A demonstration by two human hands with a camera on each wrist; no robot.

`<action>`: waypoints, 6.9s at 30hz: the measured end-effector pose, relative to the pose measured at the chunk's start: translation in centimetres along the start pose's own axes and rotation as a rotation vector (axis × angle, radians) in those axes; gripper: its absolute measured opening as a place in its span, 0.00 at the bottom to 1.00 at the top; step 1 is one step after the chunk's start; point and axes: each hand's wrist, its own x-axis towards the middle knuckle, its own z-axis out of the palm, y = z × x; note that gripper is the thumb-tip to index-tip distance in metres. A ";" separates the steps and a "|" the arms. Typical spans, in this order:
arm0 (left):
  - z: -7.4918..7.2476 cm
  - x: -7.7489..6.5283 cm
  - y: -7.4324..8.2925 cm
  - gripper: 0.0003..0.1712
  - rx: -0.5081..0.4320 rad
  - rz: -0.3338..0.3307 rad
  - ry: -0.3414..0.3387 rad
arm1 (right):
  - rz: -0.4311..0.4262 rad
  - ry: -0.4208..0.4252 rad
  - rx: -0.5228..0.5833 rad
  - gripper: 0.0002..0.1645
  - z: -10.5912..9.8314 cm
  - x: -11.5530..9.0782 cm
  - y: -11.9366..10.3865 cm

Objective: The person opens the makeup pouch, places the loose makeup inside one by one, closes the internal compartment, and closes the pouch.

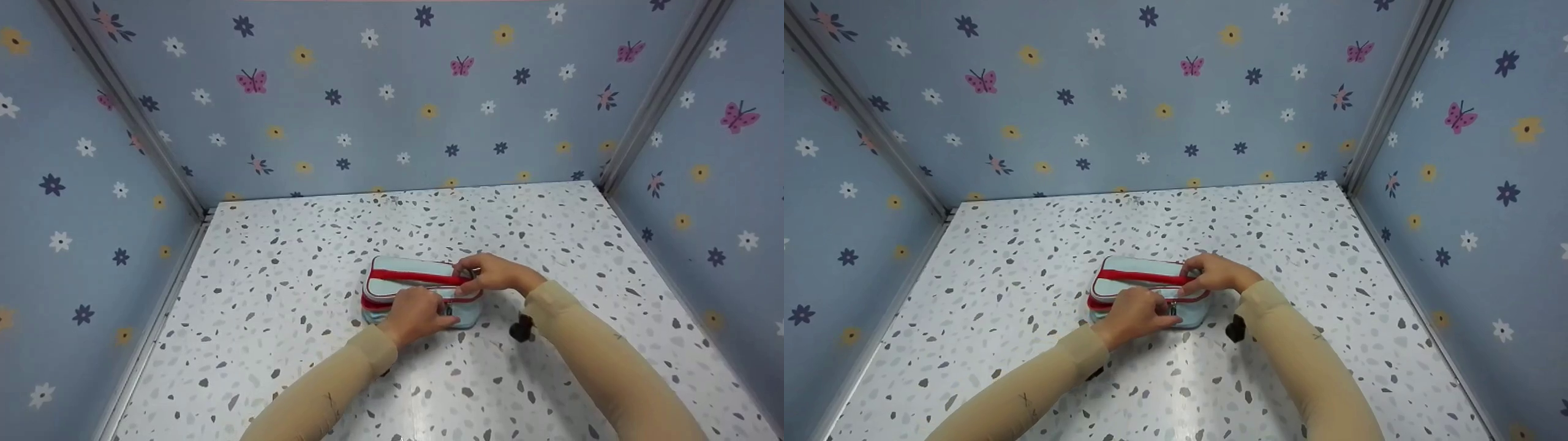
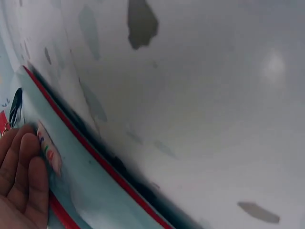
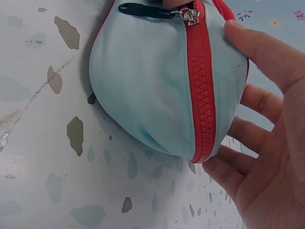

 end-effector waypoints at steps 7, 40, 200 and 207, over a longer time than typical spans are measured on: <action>0.9 0.1 0.5 0.29 0.105 -0.008 0.067 | 0.000 0.003 0.006 0.27 0.0 -0.1 0.2; -0.4 -0.3 -1.6 0.13 -0.267 -0.005 -0.058 | -0.041 0.045 0.030 0.25 0.9 -0.1 0.5; -8.8 -5.4 -14.8 0.10 -0.249 -0.322 -0.159 | -0.189 0.087 -0.172 0.38 4.9 2.4 -6.1; -8.7 -5.5 -14.9 0.10 -0.255 -0.313 -0.158 | -0.304 0.095 -0.142 0.37 6.0 3.3 -7.2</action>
